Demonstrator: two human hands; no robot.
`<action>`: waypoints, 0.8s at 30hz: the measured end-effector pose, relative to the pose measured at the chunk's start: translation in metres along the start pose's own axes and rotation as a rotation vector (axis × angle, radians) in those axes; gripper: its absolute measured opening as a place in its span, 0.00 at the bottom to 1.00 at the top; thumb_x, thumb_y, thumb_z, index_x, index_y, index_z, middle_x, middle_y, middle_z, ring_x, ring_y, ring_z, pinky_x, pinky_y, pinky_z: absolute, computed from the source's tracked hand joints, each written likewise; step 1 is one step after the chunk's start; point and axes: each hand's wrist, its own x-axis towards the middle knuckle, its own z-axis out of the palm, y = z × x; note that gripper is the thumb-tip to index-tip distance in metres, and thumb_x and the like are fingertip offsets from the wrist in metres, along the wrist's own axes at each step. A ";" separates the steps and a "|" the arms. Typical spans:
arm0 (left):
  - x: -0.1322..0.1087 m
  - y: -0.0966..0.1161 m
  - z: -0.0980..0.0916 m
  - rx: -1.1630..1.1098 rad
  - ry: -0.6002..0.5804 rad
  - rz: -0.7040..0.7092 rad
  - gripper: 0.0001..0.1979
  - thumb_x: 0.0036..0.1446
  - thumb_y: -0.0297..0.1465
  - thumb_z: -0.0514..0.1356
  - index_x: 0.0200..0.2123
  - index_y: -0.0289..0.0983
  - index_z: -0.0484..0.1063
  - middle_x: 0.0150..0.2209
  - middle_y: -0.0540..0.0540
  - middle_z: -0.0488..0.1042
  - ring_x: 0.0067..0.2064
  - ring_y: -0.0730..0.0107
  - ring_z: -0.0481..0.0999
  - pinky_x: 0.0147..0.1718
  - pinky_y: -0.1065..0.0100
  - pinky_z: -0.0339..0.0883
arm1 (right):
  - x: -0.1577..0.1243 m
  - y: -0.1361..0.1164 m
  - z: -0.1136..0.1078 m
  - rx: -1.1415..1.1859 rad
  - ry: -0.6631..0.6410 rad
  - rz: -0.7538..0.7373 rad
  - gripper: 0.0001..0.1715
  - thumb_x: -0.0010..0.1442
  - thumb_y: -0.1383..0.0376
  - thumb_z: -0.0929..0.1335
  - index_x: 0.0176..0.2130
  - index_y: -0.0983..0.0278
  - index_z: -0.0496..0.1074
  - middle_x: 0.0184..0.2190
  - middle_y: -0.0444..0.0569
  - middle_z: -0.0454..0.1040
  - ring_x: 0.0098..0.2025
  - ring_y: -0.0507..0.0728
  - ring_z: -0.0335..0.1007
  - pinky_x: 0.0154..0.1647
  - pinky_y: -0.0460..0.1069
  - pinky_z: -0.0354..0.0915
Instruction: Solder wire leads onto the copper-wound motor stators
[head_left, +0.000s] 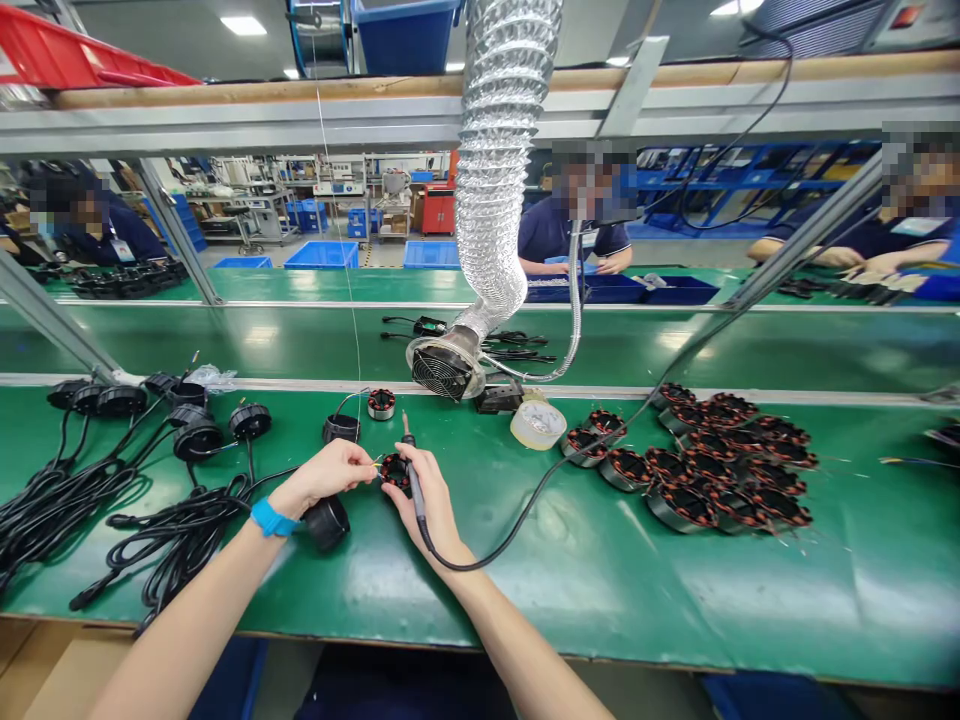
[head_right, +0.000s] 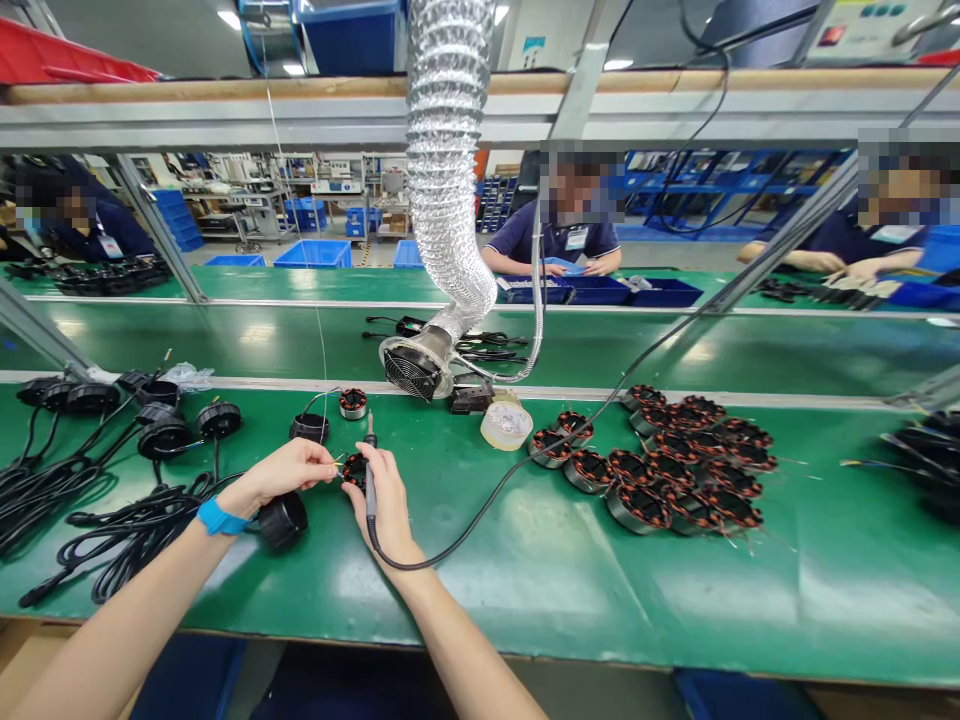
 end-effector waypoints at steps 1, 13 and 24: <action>0.000 -0.001 -0.001 -0.004 -0.001 0.000 0.16 0.47 0.42 0.62 0.25 0.33 0.71 0.19 0.53 0.64 0.21 0.75 0.58 0.22 0.70 0.50 | 0.000 0.000 0.000 0.004 0.002 -0.003 0.33 0.54 0.74 0.69 0.57 0.57 0.64 0.47 0.50 0.69 0.47 0.58 0.70 0.50 0.52 0.68; -0.002 0.000 -0.005 -0.056 0.015 -0.042 0.17 0.44 0.43 0.64 0.23 0.33 0.71 0.19 0.52 0.65 0.22 0.76 0.57 0.23 0.70 0.49 | -0.001 -0.017 -0.011 0.035 0.345 -0.077 0.10 0.65 0.65 0.64 0.37 0.63 0.75 0.32 0.48 0.79 0.34 0.55 0.77 0.38 0.48 0.72; 0.001 -0.004 -0.004 -0.082 0.001 -0.041 0.15 0.44 0.41 0.62 0.23 0.32 0.72 0.19 0.51 0.66 0.21 0.77 0.57 0.22 0.70 0.48 | -0.006 -0.022 -0.011 -0.090 0.295 -0.236 0.15 0.64 0.67 0.62 0.30 0.63 0.74 0.25 0.46 0.79 0.26 0.54 0.76 0.30 0.47 0.71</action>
